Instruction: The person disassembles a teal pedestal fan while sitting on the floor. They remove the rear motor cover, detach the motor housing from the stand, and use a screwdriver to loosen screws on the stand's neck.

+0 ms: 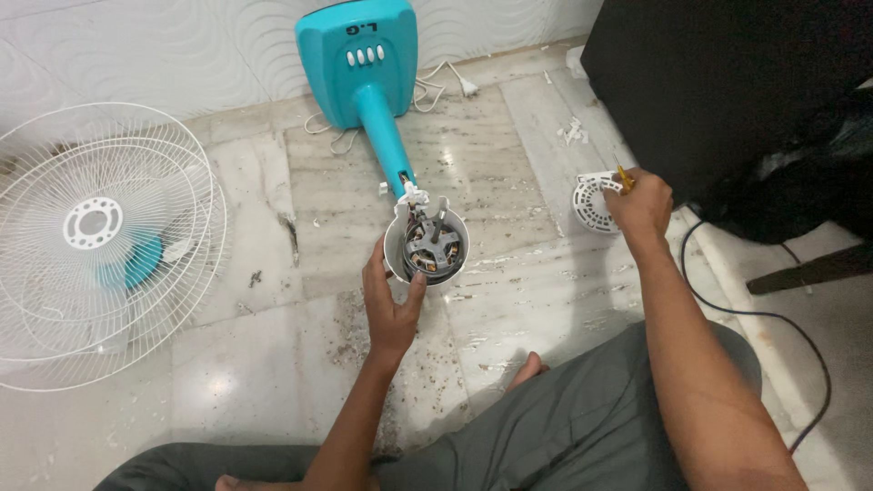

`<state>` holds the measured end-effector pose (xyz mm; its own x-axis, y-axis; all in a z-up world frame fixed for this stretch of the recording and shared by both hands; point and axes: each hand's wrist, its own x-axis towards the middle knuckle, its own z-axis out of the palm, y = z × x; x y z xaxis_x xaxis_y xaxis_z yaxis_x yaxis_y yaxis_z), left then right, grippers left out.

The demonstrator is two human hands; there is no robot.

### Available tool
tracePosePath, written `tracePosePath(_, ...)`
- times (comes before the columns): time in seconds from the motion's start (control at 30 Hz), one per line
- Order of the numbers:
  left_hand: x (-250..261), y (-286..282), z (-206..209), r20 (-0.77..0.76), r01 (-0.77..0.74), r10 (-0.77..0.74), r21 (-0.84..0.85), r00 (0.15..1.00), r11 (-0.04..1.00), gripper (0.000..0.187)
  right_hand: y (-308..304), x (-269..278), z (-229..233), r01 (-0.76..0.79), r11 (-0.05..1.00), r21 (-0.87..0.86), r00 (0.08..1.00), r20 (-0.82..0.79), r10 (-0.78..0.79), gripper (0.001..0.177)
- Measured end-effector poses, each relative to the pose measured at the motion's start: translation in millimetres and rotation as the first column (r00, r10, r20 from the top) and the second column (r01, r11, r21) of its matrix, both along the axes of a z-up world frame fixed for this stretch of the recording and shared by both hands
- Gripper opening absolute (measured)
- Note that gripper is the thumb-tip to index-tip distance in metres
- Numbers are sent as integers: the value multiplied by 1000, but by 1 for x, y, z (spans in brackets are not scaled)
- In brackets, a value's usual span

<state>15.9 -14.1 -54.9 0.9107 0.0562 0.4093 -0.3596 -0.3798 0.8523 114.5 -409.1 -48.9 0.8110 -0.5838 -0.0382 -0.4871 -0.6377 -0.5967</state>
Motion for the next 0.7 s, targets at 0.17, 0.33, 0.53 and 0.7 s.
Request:
tracePosePath(0.17,0,-1,0,42,2,-2,7,999,1000,71,35,7,-12,-269,963,-32,962,49,270,44)
tracePosePath(0.33,-1,-1,2,33,2,-2,2,999,1000,70,70,1,-32,-449,879,163,866,-165,473,46)
tracePosePath(0.53,-1,-1,4,23,7,-6,-28,1000,1000,70,61,5,-41,-395,916,74,898,-179,401,42)
tracePosePath(0.7,0,-2,3,45,3,-3,-3,999,1000,71,28,10,-53,-269,958,-96,942,-234,241,35)
